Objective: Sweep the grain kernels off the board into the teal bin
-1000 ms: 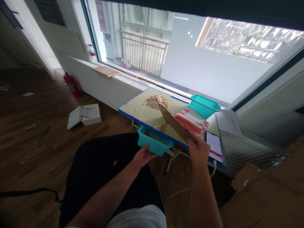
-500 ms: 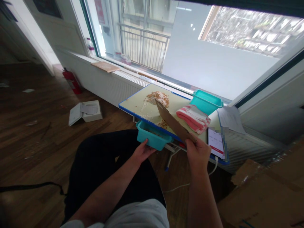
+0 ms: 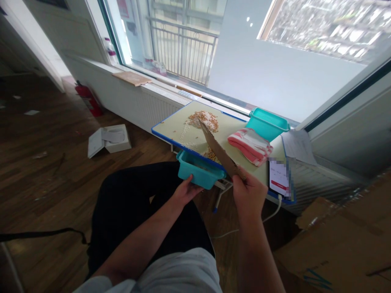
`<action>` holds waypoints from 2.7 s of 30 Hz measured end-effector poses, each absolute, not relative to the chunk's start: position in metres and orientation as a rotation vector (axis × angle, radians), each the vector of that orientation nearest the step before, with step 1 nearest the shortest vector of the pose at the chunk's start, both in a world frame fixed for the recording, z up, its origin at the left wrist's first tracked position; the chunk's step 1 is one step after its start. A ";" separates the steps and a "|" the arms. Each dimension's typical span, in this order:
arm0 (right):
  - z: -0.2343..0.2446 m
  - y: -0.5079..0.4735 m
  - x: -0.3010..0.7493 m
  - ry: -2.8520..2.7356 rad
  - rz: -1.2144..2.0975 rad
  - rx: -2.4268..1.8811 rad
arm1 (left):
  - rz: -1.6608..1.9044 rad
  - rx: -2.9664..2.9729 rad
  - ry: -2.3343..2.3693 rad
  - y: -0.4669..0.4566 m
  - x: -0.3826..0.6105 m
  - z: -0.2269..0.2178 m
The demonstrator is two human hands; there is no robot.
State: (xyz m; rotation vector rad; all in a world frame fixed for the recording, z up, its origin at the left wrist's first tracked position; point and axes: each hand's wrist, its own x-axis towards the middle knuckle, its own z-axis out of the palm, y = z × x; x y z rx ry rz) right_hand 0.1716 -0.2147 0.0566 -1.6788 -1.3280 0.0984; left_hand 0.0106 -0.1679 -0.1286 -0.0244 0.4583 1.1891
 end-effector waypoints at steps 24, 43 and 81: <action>0.050 -0.224 0.150 -1.438 0.033 -1.548 | 1.165 -0.007 0.431 -0.164 0.002 -0.135; 0.056 -0.225 0.131 -1.443 0.023 -1.595 | 1.232 0.008 0.390 -0.152 -0.015 -0.142; 0.065 -0.213 0.066 -1.559 0.080 -1.517 | 1.384 0.013 0.412 -0.137 -0.064 -0.137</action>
